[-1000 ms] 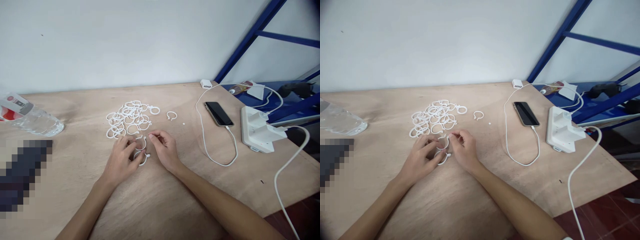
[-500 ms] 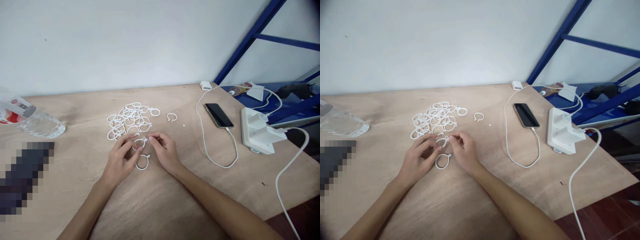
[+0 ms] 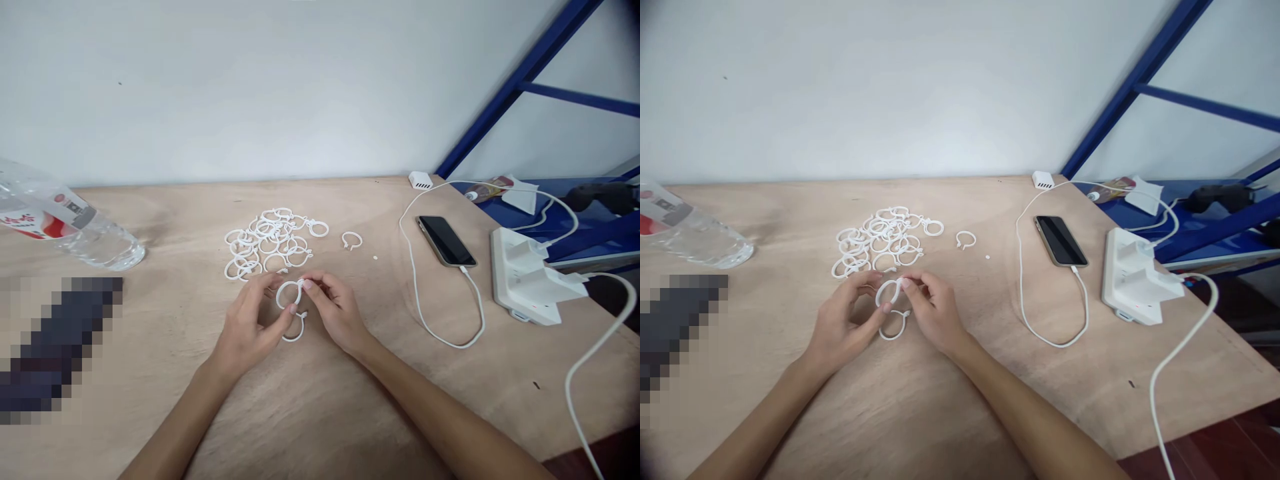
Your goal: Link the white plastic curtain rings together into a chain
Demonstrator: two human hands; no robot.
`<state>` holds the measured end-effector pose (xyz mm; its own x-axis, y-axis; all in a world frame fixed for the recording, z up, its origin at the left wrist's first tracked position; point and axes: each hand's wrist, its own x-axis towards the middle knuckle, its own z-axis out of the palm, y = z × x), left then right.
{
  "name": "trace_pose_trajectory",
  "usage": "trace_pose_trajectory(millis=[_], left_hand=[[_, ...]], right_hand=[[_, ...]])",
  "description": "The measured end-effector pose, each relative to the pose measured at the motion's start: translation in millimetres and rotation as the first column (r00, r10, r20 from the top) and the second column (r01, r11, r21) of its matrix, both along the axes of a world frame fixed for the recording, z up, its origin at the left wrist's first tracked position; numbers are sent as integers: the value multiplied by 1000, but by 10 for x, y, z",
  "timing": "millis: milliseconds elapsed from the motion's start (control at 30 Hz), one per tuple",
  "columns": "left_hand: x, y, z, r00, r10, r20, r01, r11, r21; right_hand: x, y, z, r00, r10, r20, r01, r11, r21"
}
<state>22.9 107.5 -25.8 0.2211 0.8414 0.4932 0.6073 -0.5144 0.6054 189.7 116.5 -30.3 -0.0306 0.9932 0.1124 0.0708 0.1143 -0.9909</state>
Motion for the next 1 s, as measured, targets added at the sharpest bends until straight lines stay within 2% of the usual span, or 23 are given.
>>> trace_pose_trajectory(millis=[100,333,567,700,1000], left_hand=[[-9,-5,-24,1000,-4,-7,3,997,-79],[-31,9,-31,998,-65,21,65,998,-24],[-33,-2,-27,992,-123,18,124,991,-50],[-33,-9,-24,987,-162,10,163,985,-55],[-47,-13,-32,987,-161,-12,160,986,-40]], right_hand=[[-3,-8,10,1000,18,-6,-18,1000,-3],[0,-15,31,998,53,31,-52,998,-23],[27,-12,23,981,191,-16,-189,979,79],[32,-10,20,982,190,4,-190,979,78],[34,-9,15,985,166,51,-170,981,88]])
